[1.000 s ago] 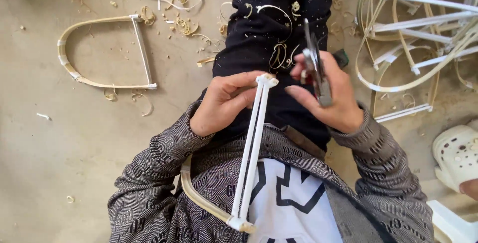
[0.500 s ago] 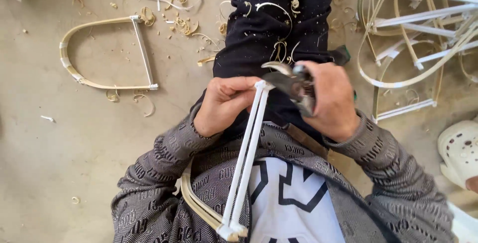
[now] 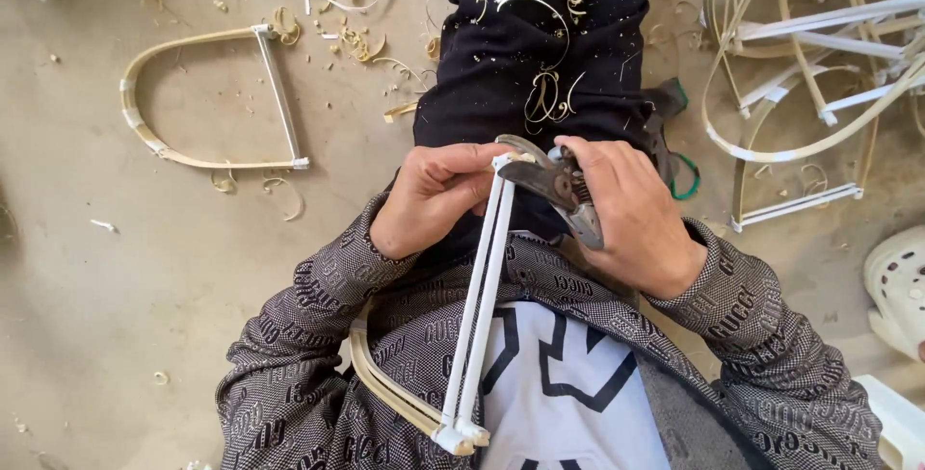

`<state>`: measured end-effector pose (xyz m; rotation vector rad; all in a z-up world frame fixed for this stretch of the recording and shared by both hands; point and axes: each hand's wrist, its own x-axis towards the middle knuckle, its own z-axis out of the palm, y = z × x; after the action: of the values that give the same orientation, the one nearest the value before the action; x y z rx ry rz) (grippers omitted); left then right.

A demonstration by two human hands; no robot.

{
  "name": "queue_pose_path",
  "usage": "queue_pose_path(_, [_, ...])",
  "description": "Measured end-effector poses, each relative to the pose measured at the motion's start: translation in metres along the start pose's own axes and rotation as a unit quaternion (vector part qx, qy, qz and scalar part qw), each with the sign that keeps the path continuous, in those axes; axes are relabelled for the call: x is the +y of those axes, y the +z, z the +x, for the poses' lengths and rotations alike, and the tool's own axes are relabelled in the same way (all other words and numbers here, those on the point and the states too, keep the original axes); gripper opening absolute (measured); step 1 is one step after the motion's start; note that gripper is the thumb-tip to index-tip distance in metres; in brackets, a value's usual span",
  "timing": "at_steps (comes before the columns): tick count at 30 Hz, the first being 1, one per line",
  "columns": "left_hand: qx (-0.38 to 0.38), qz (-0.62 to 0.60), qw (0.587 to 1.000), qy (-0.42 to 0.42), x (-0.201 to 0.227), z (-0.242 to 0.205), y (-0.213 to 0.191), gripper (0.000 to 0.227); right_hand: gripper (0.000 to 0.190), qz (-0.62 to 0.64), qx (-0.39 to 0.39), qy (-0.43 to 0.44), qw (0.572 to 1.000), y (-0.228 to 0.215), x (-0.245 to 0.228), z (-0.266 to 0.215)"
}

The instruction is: The recorder is assembling and trimming bamboo or wood components, likely for furniture such as chairs, using snips and a knife.

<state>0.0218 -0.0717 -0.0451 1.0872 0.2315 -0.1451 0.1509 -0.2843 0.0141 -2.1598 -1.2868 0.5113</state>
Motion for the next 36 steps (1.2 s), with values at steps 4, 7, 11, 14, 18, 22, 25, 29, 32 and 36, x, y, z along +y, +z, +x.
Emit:
queue_pose_path(4, [-0.025, 0.01, 1.0, -0.005, -0.006, -0.001, -0.004, 0.031, 0.07, -0.007, -0.006, 0.0, 1.0, 0.003, 0.003, -0.003])
queue_pose_path(7, [-0.03, 0.026, 0.999, -0.029, -0.004, -0.001, -0.007, 0.031, 0.069, -0.004, -0.004, -0.011, 1.0, 0.009, 0.006, -0.003])
queue_pose_path(11, [-0.031, 0.02, 0.999, -0.009, -0.015, 0.001, -0.008, 0.03, 0.057, 0.009, 0.019, -0.014, 1.0, 0.039, 0.04, -0.013])
queue_pose_path(14, [-0.024, 0.026, 0.999, -0.026, -0.01, 0.002, -0.008, 0.031, 0.04, 0.012, 0.02, 0.024, 0.999, 0.053, 0.066, -0.018])
queue_pose_path(18, [0.056, 0.012, 0.998, -0.002, 0.008, 0.011, -0.043, 0.034, 0.049, -0.053, 0.044, 0.02, 0.997, 0.029, 0.064, 0.012])
queue_pose_path(22, [0.112, -0.156, 0.981, 0.035, 0.02, 0.02, -0.088, 0.042, 0.071, -0.115, 0.049, -0.024, 0.992, 0.019, 0.074, 0.037])
queue_pose_path(25, [0.126, -0.251, 0.959, 0.044, 0.024, 0.018, -0.098, 0.045, 0.097, -0.146, 0.071, -0.028, 0.986, 0.016, 0.065, 0.059])
queue_pose_path(29, [0.143, -0.295, 0.944, 0.042, 0.03, 0.013, -0.097, 0.045, 0.108, -0.149, 0.071, -0.089, 0.982, 0.025, 0.06, 0.059])
queue_pose_path(32, [0.156, -0.308, 0.937, 0.05, 0.027, 0.011, -0.104, 0.034, 0.092, -0.122, 0.043, -0.056, 0.99, 0.033, 0.064, 0.032])
queue_pose_path(36, [0.141, -0.286, 0.944, 0.079, 0.026, 0.007, -0.106, 0.025, 0.071, 0.015, 0.042, 0.017, 0.999, 0.034, 0.056, 0.0])
